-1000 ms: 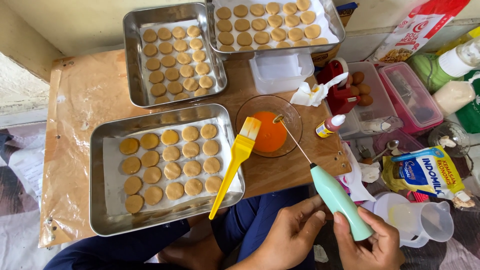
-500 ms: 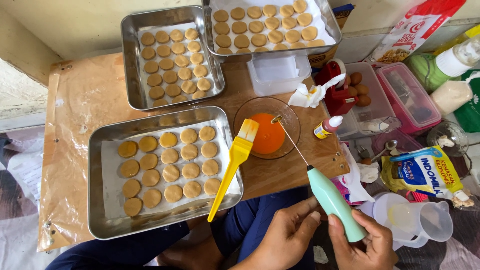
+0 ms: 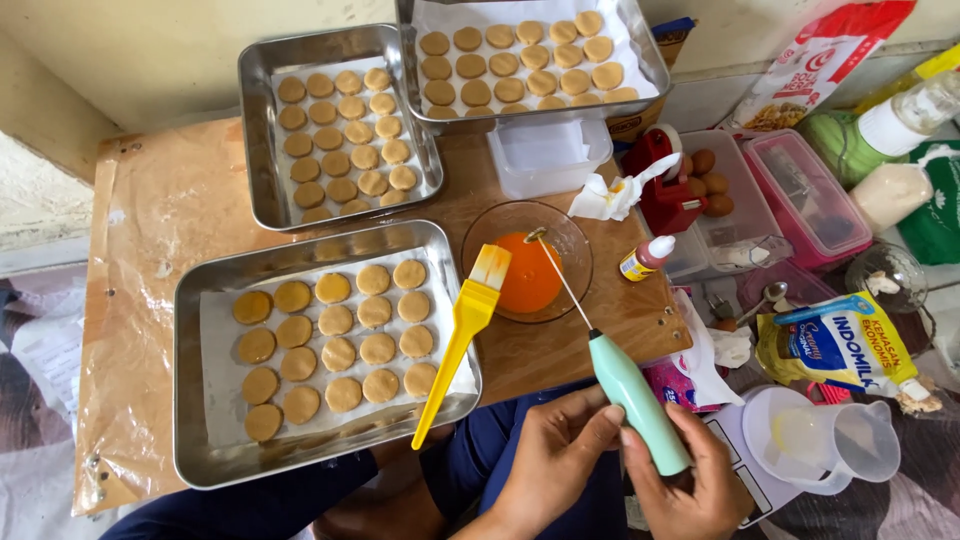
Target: Applying egg wash to cookies using a pastry brush and adding toppings
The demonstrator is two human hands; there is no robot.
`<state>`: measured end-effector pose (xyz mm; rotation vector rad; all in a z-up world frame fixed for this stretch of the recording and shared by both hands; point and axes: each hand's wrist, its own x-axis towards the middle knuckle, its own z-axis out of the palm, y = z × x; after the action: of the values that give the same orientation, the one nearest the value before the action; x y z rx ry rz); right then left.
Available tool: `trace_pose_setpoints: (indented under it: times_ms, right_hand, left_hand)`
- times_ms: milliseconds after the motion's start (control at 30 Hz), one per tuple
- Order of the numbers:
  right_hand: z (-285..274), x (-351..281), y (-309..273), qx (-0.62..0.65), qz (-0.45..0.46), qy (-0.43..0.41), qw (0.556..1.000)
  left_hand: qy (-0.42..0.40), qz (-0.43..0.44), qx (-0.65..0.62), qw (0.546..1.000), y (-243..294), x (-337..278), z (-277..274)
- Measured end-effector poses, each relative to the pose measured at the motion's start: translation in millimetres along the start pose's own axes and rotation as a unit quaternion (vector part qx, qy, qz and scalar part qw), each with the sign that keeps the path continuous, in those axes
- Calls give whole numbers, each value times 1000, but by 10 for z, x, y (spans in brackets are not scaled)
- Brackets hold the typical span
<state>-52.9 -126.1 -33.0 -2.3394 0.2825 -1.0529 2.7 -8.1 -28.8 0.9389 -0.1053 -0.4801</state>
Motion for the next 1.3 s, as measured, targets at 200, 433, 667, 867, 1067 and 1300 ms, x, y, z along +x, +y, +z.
trace_pose_setpoints:
  times_ms: [200, 433, 667, 867, 1067, 1300]
  right_hand:
    - [-3, 107, -35, -6, -41, -41, 998]
    - [40, 45, 112, -8, -30, -41, 999]
    - [231, 69, 305, -17, -33, -48, 998]
    - [468, 162, 336, 27, -15, -62, 998]
    - [671, 164, 440, 11, -4, -57, 998]
    - [718, 246, 366, 14, 16, -57, 998]
  left_hand:
    - [36, -34, -29, 998, -31, 33, -5]
    - [37, -31, 9, 999, -11, 156, 43]
    - [54, -12, 183, 981, 121, 377, 78]
    - [55, 15, 279, 959, 40, 571, -52]
    - [57, -9, 353, 934, 172, 717, -44]
    - [40, -52, 385, 921, 272, 724, -6]
